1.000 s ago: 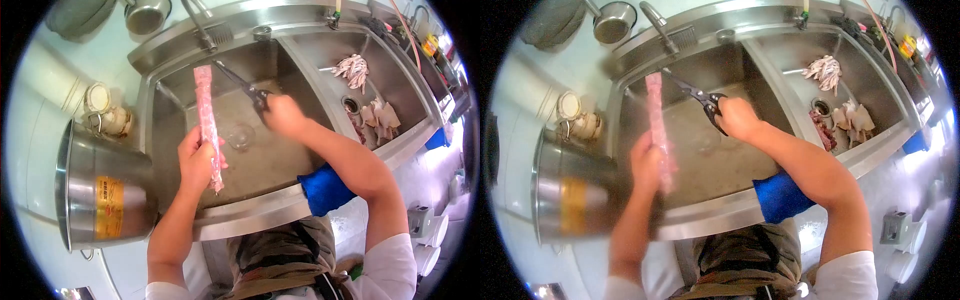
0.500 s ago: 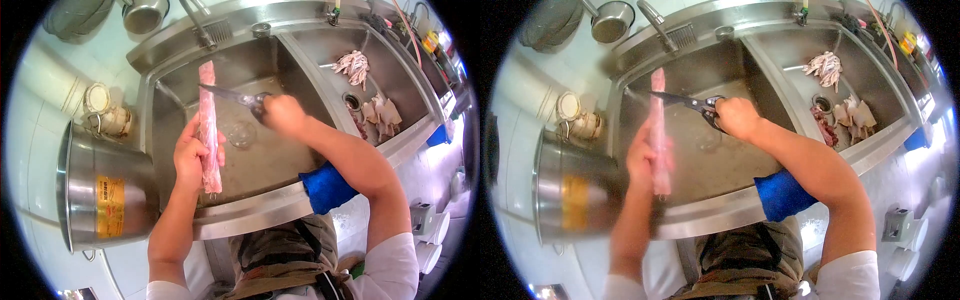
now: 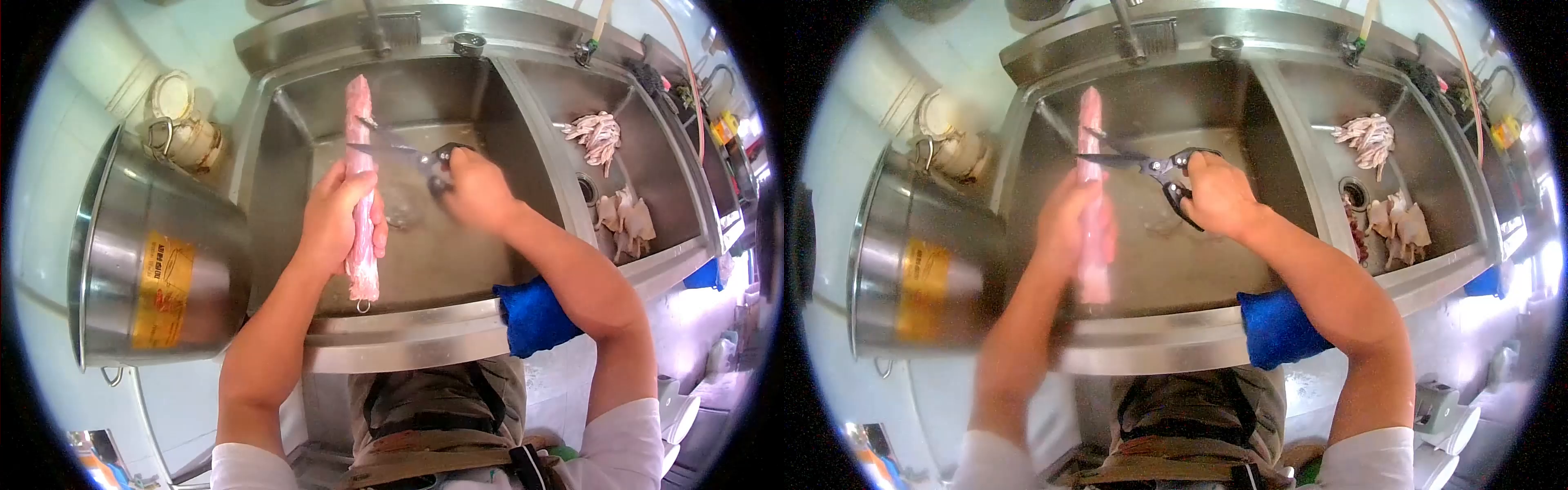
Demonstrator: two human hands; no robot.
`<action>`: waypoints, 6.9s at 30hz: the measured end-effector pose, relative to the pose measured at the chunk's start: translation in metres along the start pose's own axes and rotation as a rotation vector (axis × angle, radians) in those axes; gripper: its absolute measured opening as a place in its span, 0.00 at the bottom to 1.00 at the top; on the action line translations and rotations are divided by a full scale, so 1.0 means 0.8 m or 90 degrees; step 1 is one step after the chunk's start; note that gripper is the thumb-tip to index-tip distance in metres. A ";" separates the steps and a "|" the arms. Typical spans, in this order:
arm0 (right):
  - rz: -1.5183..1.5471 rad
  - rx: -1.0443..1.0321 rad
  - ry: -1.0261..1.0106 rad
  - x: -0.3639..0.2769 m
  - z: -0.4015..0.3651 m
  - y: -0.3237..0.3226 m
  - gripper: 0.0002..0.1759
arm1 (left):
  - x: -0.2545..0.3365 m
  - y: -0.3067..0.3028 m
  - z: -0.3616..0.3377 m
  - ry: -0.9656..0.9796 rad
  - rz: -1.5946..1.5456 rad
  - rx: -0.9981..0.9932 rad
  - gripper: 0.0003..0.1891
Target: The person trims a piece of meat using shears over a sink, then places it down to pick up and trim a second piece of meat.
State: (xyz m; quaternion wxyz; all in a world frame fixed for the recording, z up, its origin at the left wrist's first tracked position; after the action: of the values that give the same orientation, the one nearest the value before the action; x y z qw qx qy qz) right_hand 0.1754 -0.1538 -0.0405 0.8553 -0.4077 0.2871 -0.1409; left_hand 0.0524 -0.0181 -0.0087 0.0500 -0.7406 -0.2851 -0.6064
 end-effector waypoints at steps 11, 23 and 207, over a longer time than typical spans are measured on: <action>-0.082 -0.073 0.020 0.018 -0.002 0.005 0.12 | 0.010 0.001 -0.013 0.054 0.114 0.025 0.16; -0.063 0.090 -0.018 0.005 0.004 -0.012 0.15 | 0.004 0.007 -0.016 0.006 0.079 -0.002 0.16; -0.032 -0.113 -0.046 -0.049 -0.028 0.036 0.15 | 0.012 -0.039 0.017 -0.012 -0.330 0.101 0.20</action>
State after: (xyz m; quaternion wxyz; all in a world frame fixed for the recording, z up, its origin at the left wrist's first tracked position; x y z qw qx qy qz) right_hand 0.1307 -0.1308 -0.0589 0.8220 -0.4936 0.2569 -0.1213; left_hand 0.0499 0.0167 -0.0120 -0.0517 -0.6422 -0.5121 -0.5681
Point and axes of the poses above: each hand's wrist, its own z-axis towards the middle knuckle, its own y-axis out of the palm, x = y × z, the point moved 7 cm from there along z, towards the middle knuckle, and after that the axes turned 9 degrees about x, right-handed, at the moved point
